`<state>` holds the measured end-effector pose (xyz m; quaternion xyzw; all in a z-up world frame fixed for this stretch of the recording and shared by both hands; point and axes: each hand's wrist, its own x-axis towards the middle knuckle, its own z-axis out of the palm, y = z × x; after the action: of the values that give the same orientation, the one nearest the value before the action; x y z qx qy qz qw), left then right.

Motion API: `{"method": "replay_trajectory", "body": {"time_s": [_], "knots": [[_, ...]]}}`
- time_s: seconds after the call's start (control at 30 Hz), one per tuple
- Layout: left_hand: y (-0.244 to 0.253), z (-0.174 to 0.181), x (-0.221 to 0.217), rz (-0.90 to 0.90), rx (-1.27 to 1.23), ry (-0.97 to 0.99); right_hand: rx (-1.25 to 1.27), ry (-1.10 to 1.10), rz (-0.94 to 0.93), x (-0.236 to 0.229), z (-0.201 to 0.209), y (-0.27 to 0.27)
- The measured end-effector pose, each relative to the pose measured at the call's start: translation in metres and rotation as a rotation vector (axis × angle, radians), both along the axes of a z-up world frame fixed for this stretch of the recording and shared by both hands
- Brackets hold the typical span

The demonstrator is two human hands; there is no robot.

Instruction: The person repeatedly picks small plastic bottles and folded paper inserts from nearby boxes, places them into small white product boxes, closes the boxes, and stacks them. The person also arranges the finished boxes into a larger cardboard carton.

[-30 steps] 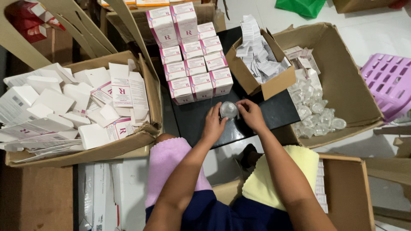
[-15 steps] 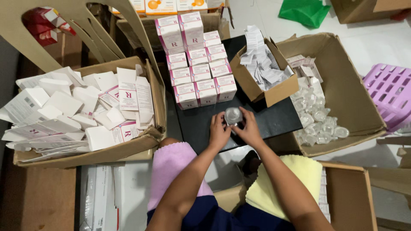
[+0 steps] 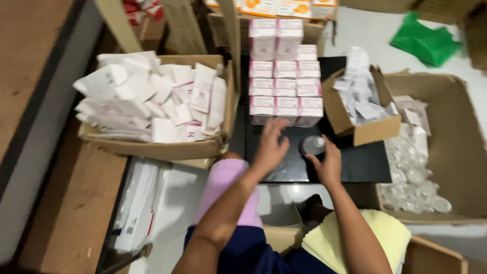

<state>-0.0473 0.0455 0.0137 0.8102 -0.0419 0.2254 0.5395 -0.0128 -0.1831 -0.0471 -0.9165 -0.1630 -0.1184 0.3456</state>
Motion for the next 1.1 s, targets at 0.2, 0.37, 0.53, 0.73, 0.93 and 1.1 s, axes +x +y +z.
{"method": "replay_trajectory", "body": {"time_s": [0.2,0.37,0.53,0.73,0.93,1.1], "knots": [[0.137,0.100,-0.001,0.479,0.522,-0.013,0.015,0.026,-0.023,-0.008,0.008,0.004],[0.159,0.080,0.003,0.470,0.559,0.247,0.029,-0.009,-0.030,0.005,0.005,0.010],[0.185,0.014,0.042,0.579,0.712,0.053,0.068,0.012,-0.031,0.003,-0.009,-0.002],[0.188,0.038,0.033,0.718,0.565,0.537,0.101,0.119,-0.004,0.003,0.007,-0.010],[0.112,0.080,-0.005,0.462,0.378,-0.015,0.081,0.199,0.009,0.000,0.027,-0.009],[0.037,0.036,-0.013,-0.002,-0.044,0.236,0.034,0.173,0.060,-0.006,0.060,-0.005]]}}
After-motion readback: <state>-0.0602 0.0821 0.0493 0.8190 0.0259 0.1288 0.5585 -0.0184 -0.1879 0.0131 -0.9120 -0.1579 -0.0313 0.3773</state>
